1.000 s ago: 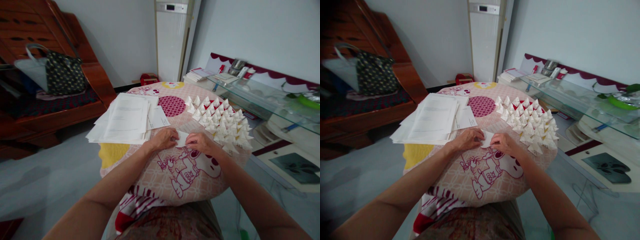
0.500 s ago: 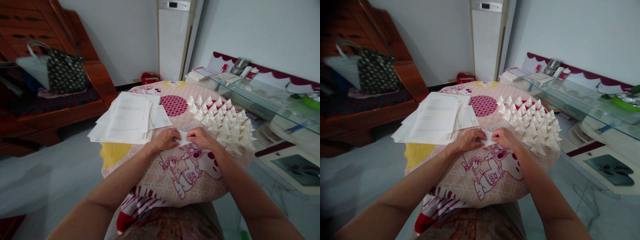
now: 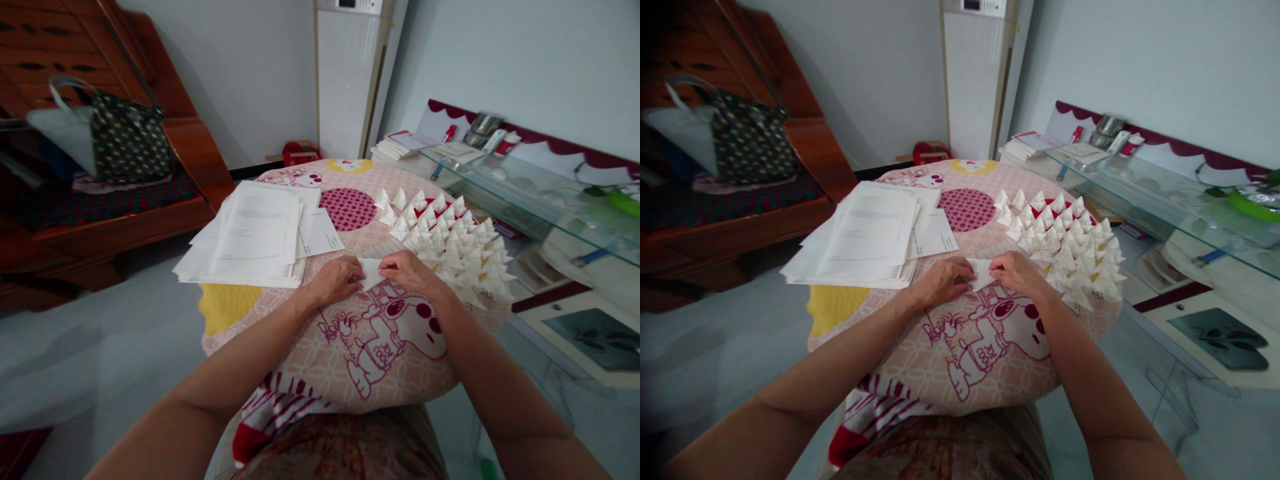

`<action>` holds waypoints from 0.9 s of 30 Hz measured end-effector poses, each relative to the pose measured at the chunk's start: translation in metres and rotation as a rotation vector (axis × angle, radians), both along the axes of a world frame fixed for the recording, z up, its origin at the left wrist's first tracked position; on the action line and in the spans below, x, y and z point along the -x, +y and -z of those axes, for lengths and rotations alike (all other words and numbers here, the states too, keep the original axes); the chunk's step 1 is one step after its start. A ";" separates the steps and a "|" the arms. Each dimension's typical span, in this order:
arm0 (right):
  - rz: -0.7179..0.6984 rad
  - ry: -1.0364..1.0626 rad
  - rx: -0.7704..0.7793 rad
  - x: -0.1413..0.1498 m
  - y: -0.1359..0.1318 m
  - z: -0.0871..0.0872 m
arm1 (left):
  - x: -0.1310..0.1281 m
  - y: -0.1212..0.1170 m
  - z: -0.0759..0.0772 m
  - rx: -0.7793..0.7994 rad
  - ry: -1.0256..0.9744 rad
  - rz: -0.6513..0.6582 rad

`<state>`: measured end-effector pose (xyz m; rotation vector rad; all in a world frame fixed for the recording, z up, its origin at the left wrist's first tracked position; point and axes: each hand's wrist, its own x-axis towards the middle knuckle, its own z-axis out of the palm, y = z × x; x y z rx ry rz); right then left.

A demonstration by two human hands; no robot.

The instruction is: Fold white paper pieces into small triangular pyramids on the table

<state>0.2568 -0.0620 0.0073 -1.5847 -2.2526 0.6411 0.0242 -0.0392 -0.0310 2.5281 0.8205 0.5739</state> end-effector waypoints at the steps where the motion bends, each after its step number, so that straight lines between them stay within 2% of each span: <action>1: 0.008 0.008 0.010 0.000 0.001 0.002 | 0.001 0.001 0.000 -0.003 0.000 0.027; 6: 0.008 -0.001 0.036 0.009 0.009 0.001 | 0.008 0.007 -0.004 0.011 0.008 0.157; 11: -0.029 -0.067 0.017 0.024 0.014 -0.007 | 0.011 0.010 -0.004 0.001 -0.019 0.169; 20: -0.028 -0.127 -0.136 0.026 0.023 0.022 | 0.014 0.013 -0.001 -0.018 -0.024 0.168; 27: -0.040 -0.189 -0.141 0.029 0.024 0.022 | 0.013 0.012 -0.003 -0.012 -0.023 0.173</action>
